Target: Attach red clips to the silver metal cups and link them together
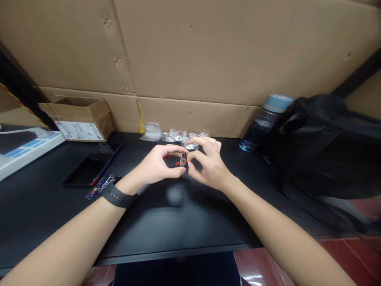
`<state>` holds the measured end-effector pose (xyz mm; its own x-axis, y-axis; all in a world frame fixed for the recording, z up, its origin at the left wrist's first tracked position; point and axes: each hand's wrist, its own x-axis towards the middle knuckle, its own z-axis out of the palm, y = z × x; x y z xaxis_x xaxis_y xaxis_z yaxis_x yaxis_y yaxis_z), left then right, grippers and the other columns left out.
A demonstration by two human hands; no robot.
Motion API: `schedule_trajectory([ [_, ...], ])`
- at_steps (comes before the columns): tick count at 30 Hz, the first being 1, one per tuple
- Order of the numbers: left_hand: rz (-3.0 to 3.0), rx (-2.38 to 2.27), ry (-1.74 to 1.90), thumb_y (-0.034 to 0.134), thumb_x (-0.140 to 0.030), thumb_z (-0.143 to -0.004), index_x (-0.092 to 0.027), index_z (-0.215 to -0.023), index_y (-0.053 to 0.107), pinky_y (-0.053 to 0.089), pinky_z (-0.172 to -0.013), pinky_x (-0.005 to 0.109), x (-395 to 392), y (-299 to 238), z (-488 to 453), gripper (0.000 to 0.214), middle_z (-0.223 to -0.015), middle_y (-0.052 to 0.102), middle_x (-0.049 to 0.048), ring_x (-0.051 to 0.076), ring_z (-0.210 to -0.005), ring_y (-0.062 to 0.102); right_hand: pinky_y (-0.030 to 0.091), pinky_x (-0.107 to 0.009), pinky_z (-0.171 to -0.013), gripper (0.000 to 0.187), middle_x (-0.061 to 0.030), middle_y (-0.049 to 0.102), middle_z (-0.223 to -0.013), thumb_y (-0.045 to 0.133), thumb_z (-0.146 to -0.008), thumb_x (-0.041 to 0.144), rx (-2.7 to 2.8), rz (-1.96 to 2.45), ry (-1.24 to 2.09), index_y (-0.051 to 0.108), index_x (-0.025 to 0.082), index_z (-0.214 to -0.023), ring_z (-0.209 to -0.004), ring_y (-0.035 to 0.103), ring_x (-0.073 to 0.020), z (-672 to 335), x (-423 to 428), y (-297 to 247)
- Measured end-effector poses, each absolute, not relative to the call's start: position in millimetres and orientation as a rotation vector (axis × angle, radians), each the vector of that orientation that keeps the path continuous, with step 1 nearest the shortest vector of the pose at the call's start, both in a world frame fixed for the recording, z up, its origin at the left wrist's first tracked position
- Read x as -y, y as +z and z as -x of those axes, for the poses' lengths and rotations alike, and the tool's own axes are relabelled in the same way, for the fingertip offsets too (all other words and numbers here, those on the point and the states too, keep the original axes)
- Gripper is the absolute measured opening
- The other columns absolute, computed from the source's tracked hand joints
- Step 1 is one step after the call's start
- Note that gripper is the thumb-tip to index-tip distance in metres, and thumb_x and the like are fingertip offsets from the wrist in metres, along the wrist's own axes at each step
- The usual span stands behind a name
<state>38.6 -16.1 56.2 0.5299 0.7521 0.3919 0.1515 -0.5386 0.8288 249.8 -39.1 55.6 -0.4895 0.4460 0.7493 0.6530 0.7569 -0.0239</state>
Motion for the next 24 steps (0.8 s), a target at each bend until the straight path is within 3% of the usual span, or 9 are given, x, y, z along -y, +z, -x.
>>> schedule_trajectory([
  [10,-1.865,-0.778,1.159,0.086,-0.028,-0.071,-0.015,-0.107,0.069,0.055,-0.097,0.038,18.7,60.5,-38.3,0.041,-0.106,0.075,0.0087,0.024,-0.098,0.071,0.033,-0.051,-0.098,0.007,-0.0084,0.059,-0.132,0.063,-0.087,0.019,2.095,0.931,-0.287,0.06,0.024,-0.088,-0.123,0.05,-0.0341,-250.9,38.3,58.0],
  [19,-2.073,-0.772,1.02,0.073,-0.017,-0.078,-0.02,-0.116,0.066,0.051,-0.096,0.035,13.8,52.4,-39.1,0.038,-0.11,0.072,0.0055,0.022,-0.099,0.068,0.035,-0.049,-0.096,0.007,-0.0086,0.058,-0.131,0.063,-0.086,0.017,2.145,0.956,-0.229,0.06,0.024,-0.088,-0.12,0.05,-0.0325,-260.7,34.1,62.4],
  [24,-2.172,-0.877,1.09,0.074,-0.024,-0.081,-0.022,-0.114,0.07,0.047,-0.102,0.039,12.2,45.6,-42.2,0.034,-0.12,0.07,0.007,0.025,-0.111,0.064,0.037,-0.045,-0.094,0.004,-0.0096,0.058,-0.13,0.062,-0.089,0.019,2.239,0.923,-0.159,0.06,0.023,-0.09,-0.121,0.05,-0.0303,-261.2,31.3,58.4],
])
